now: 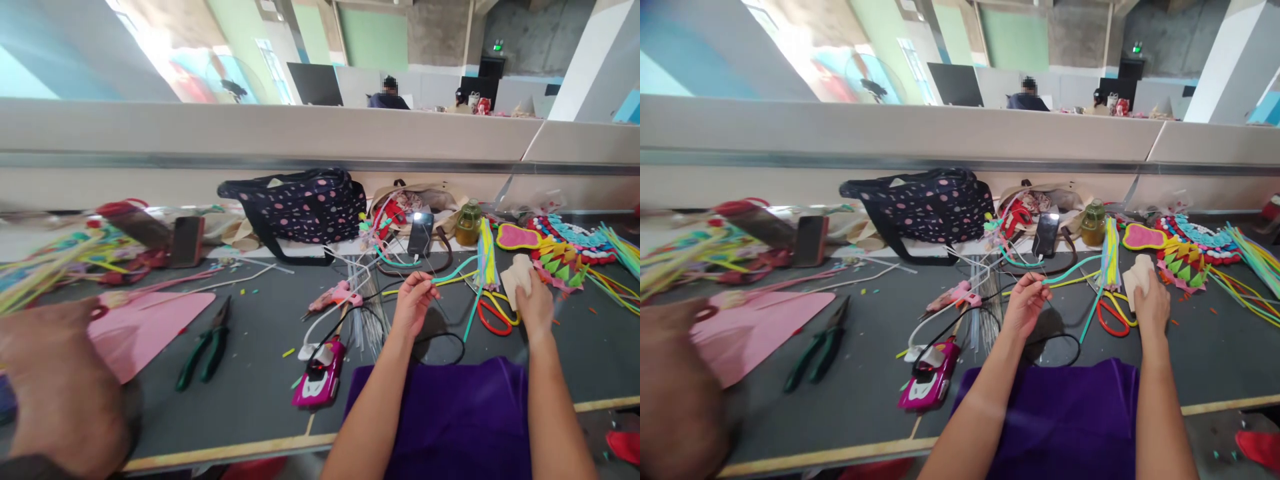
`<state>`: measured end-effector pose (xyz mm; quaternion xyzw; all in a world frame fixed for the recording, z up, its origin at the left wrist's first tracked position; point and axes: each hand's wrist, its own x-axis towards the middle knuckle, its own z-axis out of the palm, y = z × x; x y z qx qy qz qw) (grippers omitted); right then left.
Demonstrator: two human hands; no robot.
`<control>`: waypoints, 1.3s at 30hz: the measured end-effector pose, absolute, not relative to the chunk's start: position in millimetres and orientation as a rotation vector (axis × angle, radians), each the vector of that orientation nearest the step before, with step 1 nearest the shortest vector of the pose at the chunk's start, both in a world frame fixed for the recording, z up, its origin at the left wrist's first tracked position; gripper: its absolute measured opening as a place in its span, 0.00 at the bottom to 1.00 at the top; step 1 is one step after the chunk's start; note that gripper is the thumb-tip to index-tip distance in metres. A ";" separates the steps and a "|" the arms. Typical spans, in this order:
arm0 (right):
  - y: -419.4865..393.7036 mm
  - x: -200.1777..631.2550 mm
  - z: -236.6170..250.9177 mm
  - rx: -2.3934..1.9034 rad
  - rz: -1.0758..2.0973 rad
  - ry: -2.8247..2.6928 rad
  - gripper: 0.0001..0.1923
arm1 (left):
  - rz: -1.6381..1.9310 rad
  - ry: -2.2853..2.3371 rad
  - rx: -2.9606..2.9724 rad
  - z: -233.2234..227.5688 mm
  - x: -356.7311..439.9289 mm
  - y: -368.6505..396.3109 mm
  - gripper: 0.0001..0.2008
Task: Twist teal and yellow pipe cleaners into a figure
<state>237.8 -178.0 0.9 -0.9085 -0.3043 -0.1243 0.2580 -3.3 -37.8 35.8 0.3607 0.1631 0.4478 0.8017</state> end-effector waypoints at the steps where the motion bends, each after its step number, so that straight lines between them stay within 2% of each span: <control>1: -171.4 238.5 4.3 -2.497 -0.262 -0.854 0.28 | 0.963 0.348 0.768 35.7 -3.8 -37.3 0.11; 3: -162.3 233.2 13.7 -2.537 -0.202 -0.881 0.23 | 0.967 0.341 0.769 35.5 -4.7 -36.4 0.10; 4: -158.9 226.9 19.5 -2.490 -0.267 -0.860 0.21 | 0.972 0.344 0.770 35.4 -4.9 -36.0 0.10; 6: -152.4 207.2 32.7 -2.254 -0.306 -0.869 0.18 | 0.985 0.361 0.769 35.2 -5.3 -35.6 0.11; 7: -148.3 194.4 39.4 -2.104 -0.162 -0.925 0.17 | 0.992 0.371 0.765 35.2 -5.5 -35.5 0.11; 11: -123.7 137.1 58.4 -1.500 0.782 -1.173 0.18 | 1.011 0.368 0.757 35.3 -6.3 -35.6 0.12; 13: -109.7 114.6 58.8 -1.320 0.930 -1.075 0.19 | 1.008 0.357 0.772 34.9 -6.9 -35.6 0.11; 17: -92.3 96.0 43.0 -1.194 0.788 -0.828 0.17 | 0.981 0.351 0.817 31.7 -7.2 -35.2 0.10; 23: -92.4 98.7 24.1 -1.223 0.638 -0.860 0.14 | 0.980 0.369 0.908 25.2 -4.1 -34.2 0.13; 39: -91.0 101.2 12.1 -1.234 0.559 -0.747 0.14 | 0.962 0.494 1.142 21.7 -2.3 -34.2 0.16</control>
